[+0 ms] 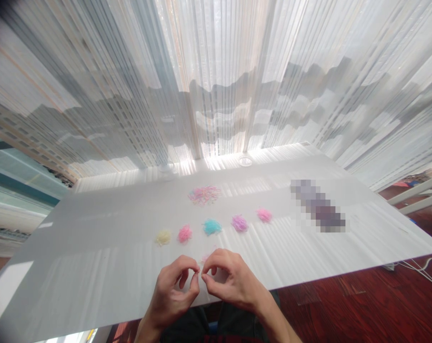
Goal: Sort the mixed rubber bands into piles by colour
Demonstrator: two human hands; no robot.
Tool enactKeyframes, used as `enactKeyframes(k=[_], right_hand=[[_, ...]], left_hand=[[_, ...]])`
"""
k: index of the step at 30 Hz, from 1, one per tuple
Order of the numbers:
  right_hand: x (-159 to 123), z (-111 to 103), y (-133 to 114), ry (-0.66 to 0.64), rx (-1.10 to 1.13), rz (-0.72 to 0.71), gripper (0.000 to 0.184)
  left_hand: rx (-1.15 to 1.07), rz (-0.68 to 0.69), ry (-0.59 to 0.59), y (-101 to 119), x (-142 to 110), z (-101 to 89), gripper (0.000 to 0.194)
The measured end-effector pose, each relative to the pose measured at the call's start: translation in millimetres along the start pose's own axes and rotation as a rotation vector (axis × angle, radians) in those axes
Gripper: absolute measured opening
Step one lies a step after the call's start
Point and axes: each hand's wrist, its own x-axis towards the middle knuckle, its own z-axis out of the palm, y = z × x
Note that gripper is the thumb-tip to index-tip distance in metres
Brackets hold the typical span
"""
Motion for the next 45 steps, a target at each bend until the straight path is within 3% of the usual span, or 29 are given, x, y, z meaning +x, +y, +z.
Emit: enactKeyframes(k=[23,32,45], right_hand=[[0.7,-2.1,-6.1,0.047,0.011,0.085,0.011],[1.0,-1.3,-6.1,0.044,0.026,0.103,0.01],[2.5,-1.8,-6.6,0.062,0.047,0.04,0.013]], left_hand=[[-0.139,-0.052,-0.024,0.3,-2.0,-0.1,0.021],[-0.148,-0.066,-0.017,1.5,0.8,-1.1,0.002],[-0.196,-0.082,-0.002,0.1,0.4,-0.7,0.005]])
